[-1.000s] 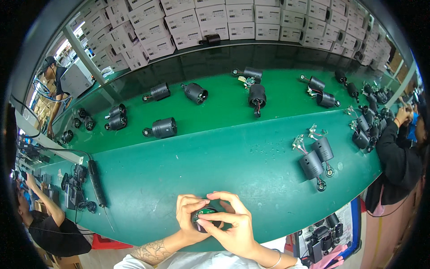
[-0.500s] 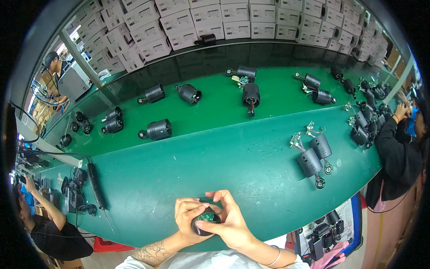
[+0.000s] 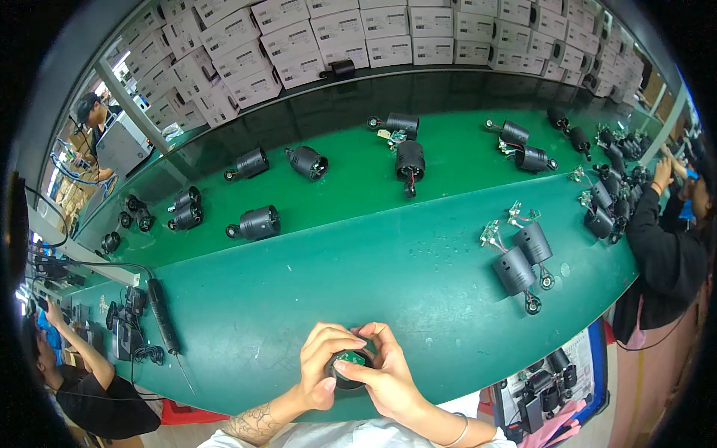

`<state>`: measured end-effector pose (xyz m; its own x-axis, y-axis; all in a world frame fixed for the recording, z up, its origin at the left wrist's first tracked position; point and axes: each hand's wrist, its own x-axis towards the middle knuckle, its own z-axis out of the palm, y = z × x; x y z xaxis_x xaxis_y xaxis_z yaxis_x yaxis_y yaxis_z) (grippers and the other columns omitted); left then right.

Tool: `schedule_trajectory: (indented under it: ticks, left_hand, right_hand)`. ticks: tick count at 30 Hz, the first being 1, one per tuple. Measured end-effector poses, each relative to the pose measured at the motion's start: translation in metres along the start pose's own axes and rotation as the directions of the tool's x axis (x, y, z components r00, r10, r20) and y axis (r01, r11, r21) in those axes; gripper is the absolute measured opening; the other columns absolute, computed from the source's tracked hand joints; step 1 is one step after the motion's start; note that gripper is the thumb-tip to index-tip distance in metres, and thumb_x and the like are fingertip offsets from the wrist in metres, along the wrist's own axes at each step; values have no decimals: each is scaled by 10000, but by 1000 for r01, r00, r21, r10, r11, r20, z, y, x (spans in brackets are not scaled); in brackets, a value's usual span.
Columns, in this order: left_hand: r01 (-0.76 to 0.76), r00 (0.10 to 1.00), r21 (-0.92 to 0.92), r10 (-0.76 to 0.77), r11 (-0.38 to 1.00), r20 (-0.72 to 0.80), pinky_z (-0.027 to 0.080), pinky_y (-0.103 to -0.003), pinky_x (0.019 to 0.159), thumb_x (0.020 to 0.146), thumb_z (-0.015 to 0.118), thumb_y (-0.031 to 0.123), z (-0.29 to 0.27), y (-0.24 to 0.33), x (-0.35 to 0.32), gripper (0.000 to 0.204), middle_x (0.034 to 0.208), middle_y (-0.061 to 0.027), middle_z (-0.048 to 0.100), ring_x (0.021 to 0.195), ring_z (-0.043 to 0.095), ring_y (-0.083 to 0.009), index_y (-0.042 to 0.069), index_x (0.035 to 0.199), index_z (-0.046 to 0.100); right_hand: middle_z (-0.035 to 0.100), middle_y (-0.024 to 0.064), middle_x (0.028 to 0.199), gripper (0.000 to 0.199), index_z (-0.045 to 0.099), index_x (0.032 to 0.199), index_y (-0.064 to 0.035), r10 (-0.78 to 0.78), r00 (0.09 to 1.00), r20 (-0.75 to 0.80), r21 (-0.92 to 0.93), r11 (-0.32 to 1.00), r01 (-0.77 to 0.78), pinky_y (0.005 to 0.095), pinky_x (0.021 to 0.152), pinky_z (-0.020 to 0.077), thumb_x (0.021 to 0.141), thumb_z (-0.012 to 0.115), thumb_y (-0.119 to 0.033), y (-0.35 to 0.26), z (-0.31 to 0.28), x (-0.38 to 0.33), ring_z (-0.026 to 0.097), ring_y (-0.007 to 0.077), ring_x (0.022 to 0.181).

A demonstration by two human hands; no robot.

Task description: The person assembles electronic devices along an assembly line by taking circuit boards and inserting them into cylindrical housings by hand.

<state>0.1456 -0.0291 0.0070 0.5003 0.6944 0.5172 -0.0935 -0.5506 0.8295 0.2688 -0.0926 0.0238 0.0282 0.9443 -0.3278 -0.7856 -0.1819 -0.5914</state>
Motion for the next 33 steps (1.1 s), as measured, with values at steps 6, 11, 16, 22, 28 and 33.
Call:
schedule_trajectory:
  ticks: [6, 11, 16, 22, 28, 33]
  left_hand:
    - [12, 999, 98, -8, 995, -43, 492, -389, 799, 743, 496, 293, 5, 6, -3, 401, 918, -127, 686, 875, 592, -278, -18, 939, 656]
    - [-43, 990, 100, 55, 994, -129, 502, -385, 809, 705, 495, 231, 7, 6, -5, 374, 890, -142, 702, 858, 618, -284, -33, 908, 668]
    - [-53, 987, 95, 67, 994, -147, 517, -367, 775, 696, 484, 172, 6, 8, -5, 351, 873, -142, 702, 787, 629, -276, -45, 897, 674]
    - [-54, 989, 79, 64, 995, -131, 524, -349, 727, 700, 489, 163, 4, 8, -4, 337, 846, -144, 699, 750, 630, -268, -51, 879, 677]
    - [-41, 992, 83, 50, 996, -117, 524, -346, 710, 704, 496, 175, 3, 8, -5, 338, 830, -146, 695, 737, 627, -269, -52, 879, 677]
    - [-14, 992, 99, 26, 995, -120, 524, -339, 717, 712, 498, 200, 5, 8, -4, 345, 861, -153, 702, 743, 625, -254, -49, 869, 678]
  right_hand:
    - [478, 87, 1118, 523, 409, 1128, -78, 20, 999, 27, 9, 1000, -20, 295, 874, 443, 732, 676, 135, 3, 3, -3, 531, 187, 1013]
    - [488, 81, 1103, 530, 413, 1114, -82, 32, 998, 52, 29, 999, -34, 292, 868, 444, 721, 678, 153, 0, 5, -1, 529, 179, 1011]
    - [487, 82, 1107, 535, 413, 1106, -87, 70, 997, 27, 49, 996, -71, 293, 870, 443, 717, 684, 160, 5, 1, 0, 531, 177, 1006]
    - [487, 86, 1109, 534, 417, 1122, -83, 61, 998, 36, 63, 996, -63, 296, 875, 445, 726, 690, 148, 8, 0, -1, 533, 177, 1006]
    - [480, 90, 1124, 528, 420, 1139, -75, 43, 998, 46, 69, 997, -46, 298, 877, 453, 737, 685, 143, 8, 1, -2, 531, 178, 1015]
    - [475, 95, 1150, 541, 418, 1176, -67, 49, 998, 40, 51, 997, -51, 297, 884, 459, 747, 676, 139, 9, -1, -2, 531, 183, 1037]
